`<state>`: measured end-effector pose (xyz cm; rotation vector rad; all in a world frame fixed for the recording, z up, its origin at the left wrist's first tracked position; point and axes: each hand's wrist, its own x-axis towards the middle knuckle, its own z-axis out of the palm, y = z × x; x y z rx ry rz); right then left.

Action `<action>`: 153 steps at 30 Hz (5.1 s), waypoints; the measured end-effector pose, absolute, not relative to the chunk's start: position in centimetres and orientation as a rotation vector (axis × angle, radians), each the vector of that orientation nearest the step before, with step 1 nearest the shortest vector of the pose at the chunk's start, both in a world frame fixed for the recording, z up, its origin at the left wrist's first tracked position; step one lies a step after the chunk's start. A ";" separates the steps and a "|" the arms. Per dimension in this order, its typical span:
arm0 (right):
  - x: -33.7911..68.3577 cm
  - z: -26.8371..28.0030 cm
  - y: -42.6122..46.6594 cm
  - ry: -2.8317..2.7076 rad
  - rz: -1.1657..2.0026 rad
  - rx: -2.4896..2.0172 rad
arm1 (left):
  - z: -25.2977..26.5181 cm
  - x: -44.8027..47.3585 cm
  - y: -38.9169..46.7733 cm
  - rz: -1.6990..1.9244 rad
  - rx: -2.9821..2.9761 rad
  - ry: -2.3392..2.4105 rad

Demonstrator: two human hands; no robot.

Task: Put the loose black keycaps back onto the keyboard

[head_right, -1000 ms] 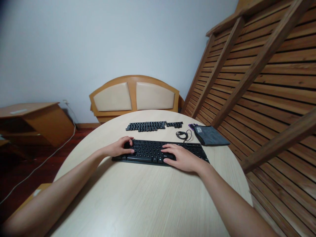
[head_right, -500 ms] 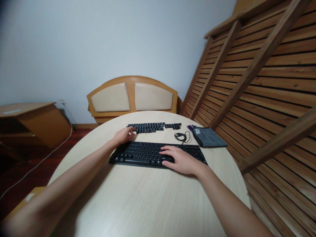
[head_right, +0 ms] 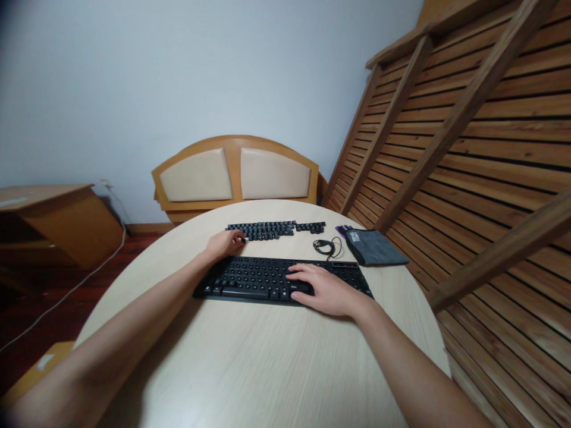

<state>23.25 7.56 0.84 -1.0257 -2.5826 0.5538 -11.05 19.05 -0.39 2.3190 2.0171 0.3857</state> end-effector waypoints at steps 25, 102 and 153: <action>23.2 0.8 7.6 -2.587 0.533 -1.033 | 1.7 -11.9 8.3 0.613 2.486 1.098; 23.3 0.5 7.7 -2.551 0.577 -1.002 | 3.7 -10.4 6.2 0.274 2.869 1.102; 23.2 0.6 7.7 -2.573 0.570 -1.001 | 0.7 -12.0 18.1 0.173 2.807 1.509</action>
